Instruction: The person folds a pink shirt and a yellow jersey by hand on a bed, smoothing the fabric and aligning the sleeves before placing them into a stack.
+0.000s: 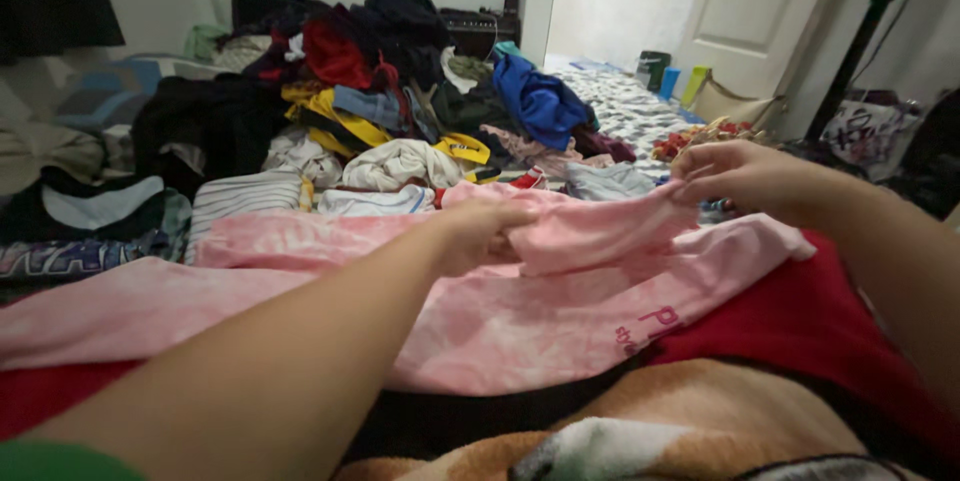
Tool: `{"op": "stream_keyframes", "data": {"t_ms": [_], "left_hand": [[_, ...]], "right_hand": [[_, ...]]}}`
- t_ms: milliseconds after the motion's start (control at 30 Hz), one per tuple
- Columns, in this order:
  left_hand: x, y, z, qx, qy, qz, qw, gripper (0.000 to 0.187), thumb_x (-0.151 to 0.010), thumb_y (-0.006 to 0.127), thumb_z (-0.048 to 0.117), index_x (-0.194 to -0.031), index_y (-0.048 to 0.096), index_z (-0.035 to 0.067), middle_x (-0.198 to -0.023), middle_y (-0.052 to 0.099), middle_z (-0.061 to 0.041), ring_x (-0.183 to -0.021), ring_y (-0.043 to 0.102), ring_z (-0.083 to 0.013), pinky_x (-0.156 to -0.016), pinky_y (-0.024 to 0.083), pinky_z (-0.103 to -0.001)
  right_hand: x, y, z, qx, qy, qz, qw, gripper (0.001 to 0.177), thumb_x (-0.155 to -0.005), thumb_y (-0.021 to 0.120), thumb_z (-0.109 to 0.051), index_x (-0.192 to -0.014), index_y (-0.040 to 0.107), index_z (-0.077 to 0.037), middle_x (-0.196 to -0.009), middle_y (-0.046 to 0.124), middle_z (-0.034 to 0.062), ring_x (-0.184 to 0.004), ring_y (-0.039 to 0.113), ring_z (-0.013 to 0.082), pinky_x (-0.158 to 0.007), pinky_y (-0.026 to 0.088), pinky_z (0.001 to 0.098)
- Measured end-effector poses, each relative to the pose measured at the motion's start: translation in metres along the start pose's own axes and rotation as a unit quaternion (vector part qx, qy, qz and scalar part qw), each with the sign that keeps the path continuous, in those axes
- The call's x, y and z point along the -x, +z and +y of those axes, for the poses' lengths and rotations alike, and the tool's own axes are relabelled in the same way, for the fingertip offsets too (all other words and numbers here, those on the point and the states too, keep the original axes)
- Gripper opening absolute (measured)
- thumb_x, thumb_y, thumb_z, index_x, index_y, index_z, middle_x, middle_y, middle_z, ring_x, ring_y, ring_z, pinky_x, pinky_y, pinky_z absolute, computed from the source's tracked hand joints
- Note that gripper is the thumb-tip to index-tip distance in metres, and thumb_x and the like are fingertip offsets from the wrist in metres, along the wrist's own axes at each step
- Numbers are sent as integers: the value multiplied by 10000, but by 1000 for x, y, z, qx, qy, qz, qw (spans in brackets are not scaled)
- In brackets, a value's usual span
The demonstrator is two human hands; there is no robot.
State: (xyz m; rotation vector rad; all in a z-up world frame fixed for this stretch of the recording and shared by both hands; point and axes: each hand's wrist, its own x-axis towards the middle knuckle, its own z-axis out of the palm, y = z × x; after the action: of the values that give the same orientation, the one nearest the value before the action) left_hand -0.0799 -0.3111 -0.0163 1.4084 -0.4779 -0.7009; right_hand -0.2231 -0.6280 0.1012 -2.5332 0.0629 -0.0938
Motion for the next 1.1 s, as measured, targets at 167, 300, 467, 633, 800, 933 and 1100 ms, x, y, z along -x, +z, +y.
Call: {"op": "stream_keyframes", "data": {"t_ms": [167,300,467,633,800,933,1100], "left_hand": [[-6,9,-23,60,-135,-1,989,606,-905,718,414,-1386,602,63,-1181,693,-119,-995,675,-249,-840,578,-396],[11,27,-31,11,-171,-9,985,672,-889,731,48,-1479,452,210,-1238,651,-84,-1044,678,-208,-918,605,-391],[30,43,-19,42,-74,67,994,728,-845,650,-48,-1497,420,181,-1158,629,-124,-939,670,-258,-764,611,-498],[32,57,-26,22,-13,117,993,760,-854,629,-83,-1510,366,195,-1128,602,-150,-879,634,-252,-697,587,-498],[18,58,-44,-114,-145,-1,983,694,-822,677,-65,-1460,494,139,-1109,657,-139,-848,699,-273,-686,655,-460],[3,62,-48,-140,-100,70,983,681,-809,597,-49,-1447,447,139,-1125,659,-227,-806,681,-336,-642,607,-509],[7,74,-47,-610,-33,102,785,472,-790,653,255,-1212,769,81,-1182,806,-205,-990,818,-350,-862,618,-480]], "right_hand": [[3,-9,13,95,-33,-22,995,401,-806,687,-267,-1168,792,-129,-1110,759,52,-1050,716,179,-962,534,338],[6,20,9,94,12,-119,988,462,-889,686,-417,-1269,767,-166,-1190,789,46,-1071,668,181,-963,517,333],[7,45,-20,39,-29,-39,998,460,-878,779,-261,-1315,662,-179,-1099,810,130,-980,722,181,-845,582,347],[13,10,-31,145,-16,-74,987,507,-836,655,-19,-1278,762,-244,-1130,826,89,-979,747,220,-857,632,390],[13,23,-4,272,-78,-138,949,574,-805,665,-77,-1333,744,-290,-1282,785,5,-1086,740,147,-983,548,324],[6,17,-5,256,-17,-56,965,514,-854,718,-212,-1364,664,-247,-1246,785,70,-1027,777,207,-959,591,339],[2,17,7,338,31,-22,941,499,-860,711,-349,-1347,686,-244,-1265,742,83,-1103,731,251,-995,560,374]]}}
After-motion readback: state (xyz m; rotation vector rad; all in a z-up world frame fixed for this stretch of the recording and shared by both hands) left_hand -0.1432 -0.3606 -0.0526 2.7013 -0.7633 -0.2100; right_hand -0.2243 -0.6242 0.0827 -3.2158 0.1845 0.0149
